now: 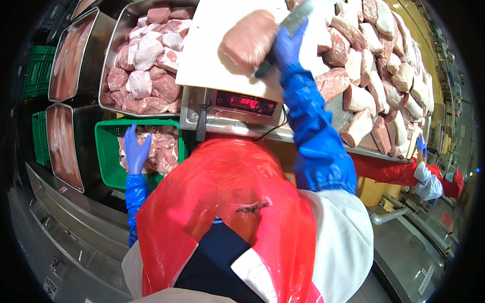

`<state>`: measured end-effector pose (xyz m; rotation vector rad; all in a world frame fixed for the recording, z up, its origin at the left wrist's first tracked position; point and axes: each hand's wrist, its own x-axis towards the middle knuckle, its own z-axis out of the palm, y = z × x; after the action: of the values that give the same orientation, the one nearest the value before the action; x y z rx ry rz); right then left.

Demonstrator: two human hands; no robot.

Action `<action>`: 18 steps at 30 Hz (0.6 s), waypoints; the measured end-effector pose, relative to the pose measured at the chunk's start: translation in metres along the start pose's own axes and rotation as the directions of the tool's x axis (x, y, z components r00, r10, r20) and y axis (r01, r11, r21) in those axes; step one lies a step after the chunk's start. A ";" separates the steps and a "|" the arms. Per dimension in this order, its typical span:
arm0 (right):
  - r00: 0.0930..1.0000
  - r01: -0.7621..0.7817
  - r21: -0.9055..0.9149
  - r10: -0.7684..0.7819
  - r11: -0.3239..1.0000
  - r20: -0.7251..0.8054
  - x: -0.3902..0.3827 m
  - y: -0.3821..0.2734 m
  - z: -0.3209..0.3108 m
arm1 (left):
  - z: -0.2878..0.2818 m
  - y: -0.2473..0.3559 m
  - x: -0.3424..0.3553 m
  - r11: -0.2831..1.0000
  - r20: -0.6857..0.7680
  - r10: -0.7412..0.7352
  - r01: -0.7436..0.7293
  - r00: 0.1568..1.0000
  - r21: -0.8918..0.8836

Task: The person cuts large pieces of raw meat on a cutting board using a knife, trimming fat and separating portions. The cut pieces are placed into a green basket while the process continues with additional meat pieces.

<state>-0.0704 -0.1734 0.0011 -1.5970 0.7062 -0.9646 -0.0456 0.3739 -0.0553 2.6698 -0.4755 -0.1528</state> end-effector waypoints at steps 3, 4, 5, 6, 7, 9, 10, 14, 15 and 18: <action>0.908 -0.270 0.276 0.148 0.923 0.392 -0.020 -0.034 0.084 | -0.014 0.142 0.042 0.907 -0.224 0.364 -0.399 0.904 -0.136; 0.881 -0.275 0.278 0.126 0.920 0.456 -0.034 -0.052 0.099 | -0.013 0.170 0.057 0.864 -0.267 0.441 -0.486 0.857 -0.134; 0.879 -0.094 0.183 -0.005 0.979 0.476 -0.048 -0.073 0.095 | -0.009 0.187 0.075 0.849 -0.304 0.451 -0.508 0.839 -0.145; 0.889 -0.048 0.185 -0.042 0.982 0.455 -0.057 -0.100 0.077 | -0.004 0.206 0.090 0.827 -0.340 0.466 -0.539 0.817 -0.161; 0.921 -0.082 0.160 0.014 0.984 0.389 -0.059 -0.103 0.040 | -0.011 0.237 0.099 0.788 -0.364 0.465 -0.565 0.807 -0.244; 0.944 -0.214 0.024 0.200 0.977 0.263 -0.045 -0.086 -0.056 | -0.015 0.295 0.100 0.627 -0.281 0.531 -0.593 0.800 -0.505; 0.927 -0.312 -0.081 0.322 0.947 0.192 -0.038 -0.069 -0.117 | -0.010 0.326 0.095 0.562 -0.154 0.562 -0.512 0.813 -0.650; 0.854 -0.480 -0.062 0.450 0.875 -0.261 -0.082 -0.008 -0.284 | 0.077 0.489 0.102 0.559 0.308 0.824 -0.593 0.476 -0.579; 0.818 -0.522 -0.012 0.496 0.853 -0.291 -0.092 0.007 -0.301 | 0.130 0.529 0.110 0.595 0.470 0.790 -0.678 0.394 -0.432; 0.762 -0.563 0.097 0.561 0.821 -0.322 -0.127 0.025 -0.330 | 0.248 0.614 0.085 0.682 0.670 0.485 -0.723 0.562 0.113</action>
<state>-0.4191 -0.2335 -0.0247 -1.1100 1.3432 -0.7781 -0.1982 -0.2752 -0.0219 2.5477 -1.8003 -0.7695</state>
